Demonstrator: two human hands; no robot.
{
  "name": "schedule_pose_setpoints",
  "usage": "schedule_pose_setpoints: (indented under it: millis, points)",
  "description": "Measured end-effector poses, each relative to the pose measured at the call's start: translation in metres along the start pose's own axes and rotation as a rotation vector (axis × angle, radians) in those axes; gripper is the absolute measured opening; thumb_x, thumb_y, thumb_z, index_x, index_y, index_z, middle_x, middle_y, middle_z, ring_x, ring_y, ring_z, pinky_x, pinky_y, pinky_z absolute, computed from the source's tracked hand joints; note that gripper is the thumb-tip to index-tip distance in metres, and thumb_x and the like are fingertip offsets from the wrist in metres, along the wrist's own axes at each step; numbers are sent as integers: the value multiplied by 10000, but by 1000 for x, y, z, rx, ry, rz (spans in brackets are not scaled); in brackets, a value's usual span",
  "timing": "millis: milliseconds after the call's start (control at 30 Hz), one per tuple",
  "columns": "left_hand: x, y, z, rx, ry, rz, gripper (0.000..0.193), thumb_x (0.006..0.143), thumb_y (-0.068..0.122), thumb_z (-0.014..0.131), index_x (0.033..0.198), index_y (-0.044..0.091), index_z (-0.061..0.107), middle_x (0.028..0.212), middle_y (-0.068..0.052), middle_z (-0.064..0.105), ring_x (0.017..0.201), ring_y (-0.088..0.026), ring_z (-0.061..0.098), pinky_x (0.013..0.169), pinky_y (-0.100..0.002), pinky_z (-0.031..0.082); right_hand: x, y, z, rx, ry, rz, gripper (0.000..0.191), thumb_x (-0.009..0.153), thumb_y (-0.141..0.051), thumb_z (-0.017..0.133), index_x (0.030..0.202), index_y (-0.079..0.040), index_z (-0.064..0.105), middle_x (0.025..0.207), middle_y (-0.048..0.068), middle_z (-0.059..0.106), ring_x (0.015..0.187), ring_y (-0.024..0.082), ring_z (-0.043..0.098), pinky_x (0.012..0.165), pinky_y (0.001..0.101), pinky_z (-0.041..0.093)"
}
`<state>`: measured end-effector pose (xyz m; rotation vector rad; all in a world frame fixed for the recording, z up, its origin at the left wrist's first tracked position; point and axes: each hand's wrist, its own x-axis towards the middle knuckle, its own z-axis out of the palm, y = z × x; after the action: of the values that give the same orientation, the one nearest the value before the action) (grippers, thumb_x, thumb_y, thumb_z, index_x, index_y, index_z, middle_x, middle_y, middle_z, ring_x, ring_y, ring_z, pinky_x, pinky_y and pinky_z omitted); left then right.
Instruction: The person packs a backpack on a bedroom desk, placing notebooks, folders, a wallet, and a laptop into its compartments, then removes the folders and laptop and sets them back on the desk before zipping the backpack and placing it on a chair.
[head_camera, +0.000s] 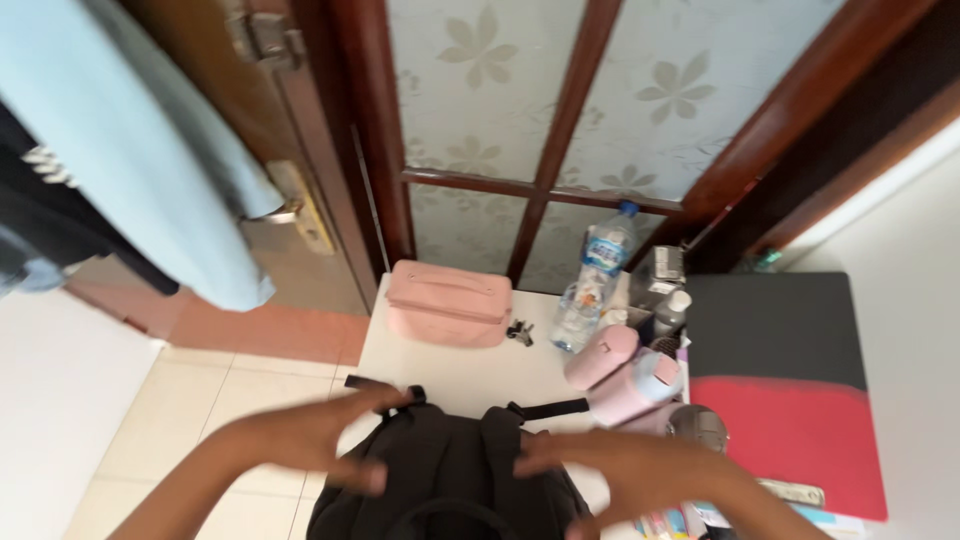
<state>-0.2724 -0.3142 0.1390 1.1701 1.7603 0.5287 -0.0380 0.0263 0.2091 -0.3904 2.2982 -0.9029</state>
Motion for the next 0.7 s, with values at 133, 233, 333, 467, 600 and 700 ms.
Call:
schedule_pose_setpoints:
  millis: [133,233,333,467,600,700]
  points:
    - [-31,21,55,199,-119,208,1011,813,205,721,1716,262,269,1771,-96,266,1609,-312,262,1221,-456,252,3,-19,23,-114,-90,-178,723,868,-35,623,1557,-203,481,1676,68,427,1361,329,531,1065,408,463]
    - [-24,39,75,294,-16,313,961,898,256,833,1715,222,327,1692,-151,337,1545,-384,253,1137,-604,192,5,-31,32,-243,-108,-89,665,977,-103,627,1603,-200,424,1697,35,412,1249,303,579,1052,396,482]
    - [-24,50,62,223,-73,260,1038,667,300,911,1603,266,462,1652,-63,460,1545,-317,327,1182,-485,268,5,-44,29,-234,-70,-73,834,853,-100,699,1626,-161,393,1615,45,487,1270,321,571,1065,408,473]
    - [-24,75,41,162,-40,312,968,640,390,923,1516,233,541,1529,-91,536,1450,-290,470,1142,-409,380,3,-55,13,-180,-68,96,1070,699,-327,892,1602,-247,325,1637,21,392,1270,303,532,1044,388,454]
    - [-20,100,23,97,9,301,893,611,392,924,1428,212,612,1432,-71,612,1309,-267,585,1075,-357,459,-3,-58,-3,-147,79,86,1109,649,-347,920,1590,-256,339,1627,15,423,1265,276,556,1057,387,458]
    - [-16,112,4,36,107,278,808,607,341,914,1364,210,664,1331,-35,698,1211,-223,668,1018,-333,510,-11,-61,-12,-86,239,109,1019,682,-315,900,1576,-275,412,1602,1,491,1302,256,560,1007,376,506]
